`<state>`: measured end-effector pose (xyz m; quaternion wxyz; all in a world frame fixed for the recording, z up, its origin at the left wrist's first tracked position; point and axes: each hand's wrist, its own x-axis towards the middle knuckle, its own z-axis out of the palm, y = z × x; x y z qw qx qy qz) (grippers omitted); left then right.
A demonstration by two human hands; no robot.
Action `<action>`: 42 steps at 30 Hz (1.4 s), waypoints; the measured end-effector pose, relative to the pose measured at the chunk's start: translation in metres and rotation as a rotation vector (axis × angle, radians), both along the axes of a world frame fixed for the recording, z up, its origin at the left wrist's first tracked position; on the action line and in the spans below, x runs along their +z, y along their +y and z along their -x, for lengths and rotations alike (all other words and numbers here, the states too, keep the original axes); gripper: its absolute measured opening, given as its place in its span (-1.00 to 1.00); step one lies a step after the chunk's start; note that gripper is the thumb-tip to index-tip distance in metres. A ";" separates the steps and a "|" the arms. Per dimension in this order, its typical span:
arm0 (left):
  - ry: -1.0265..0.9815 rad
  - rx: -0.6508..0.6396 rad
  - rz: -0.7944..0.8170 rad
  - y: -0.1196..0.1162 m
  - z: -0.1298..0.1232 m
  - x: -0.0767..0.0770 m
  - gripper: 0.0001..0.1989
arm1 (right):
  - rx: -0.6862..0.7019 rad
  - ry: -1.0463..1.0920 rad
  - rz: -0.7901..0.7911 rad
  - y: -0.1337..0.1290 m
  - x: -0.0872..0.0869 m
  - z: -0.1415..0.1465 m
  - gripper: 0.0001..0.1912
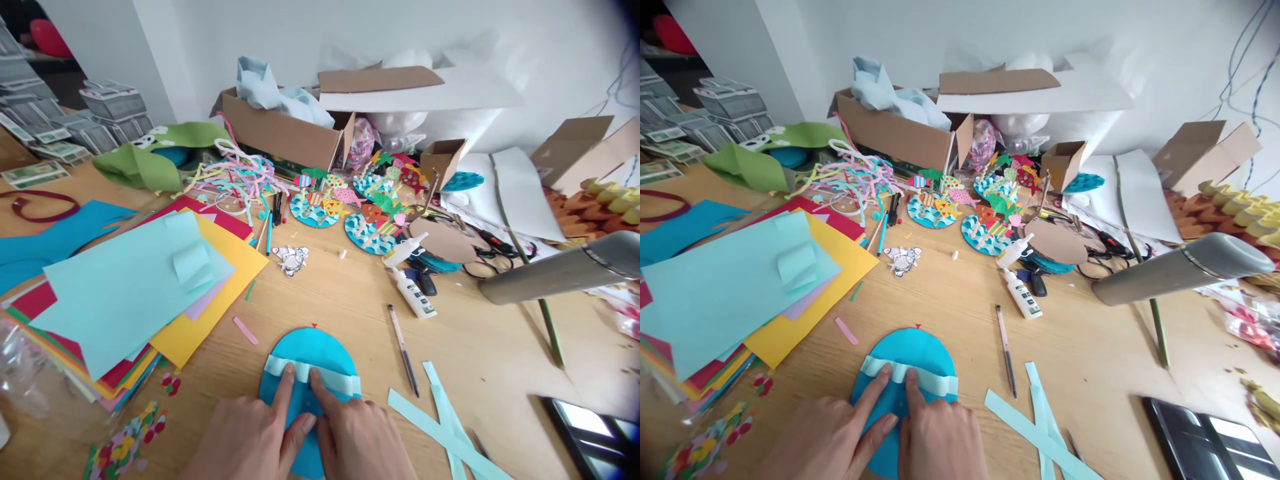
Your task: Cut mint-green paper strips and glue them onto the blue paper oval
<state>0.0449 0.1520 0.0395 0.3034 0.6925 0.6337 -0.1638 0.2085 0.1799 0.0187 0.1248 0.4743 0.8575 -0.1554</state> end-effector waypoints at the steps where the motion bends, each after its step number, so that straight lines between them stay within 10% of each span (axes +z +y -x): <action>1: 0.001 0.005 0.005 0.000 0.000 0.000 -0.39 | 0.003 -0.003 0.004 0.000 0.000 0.000 -0.47; 16: -0.033 0.034 -0.198 -0.006 -0.003 -0.001 -0.37 | -0.137 -0.090 0.071 0.004 0.032 0.023 -0.53; 42: -0.129 0.188 -0.521 -0.023 0.006 0.010 -0.41 | -0.515 0.551 -0.061 0.004 0.032 0.011 -0.52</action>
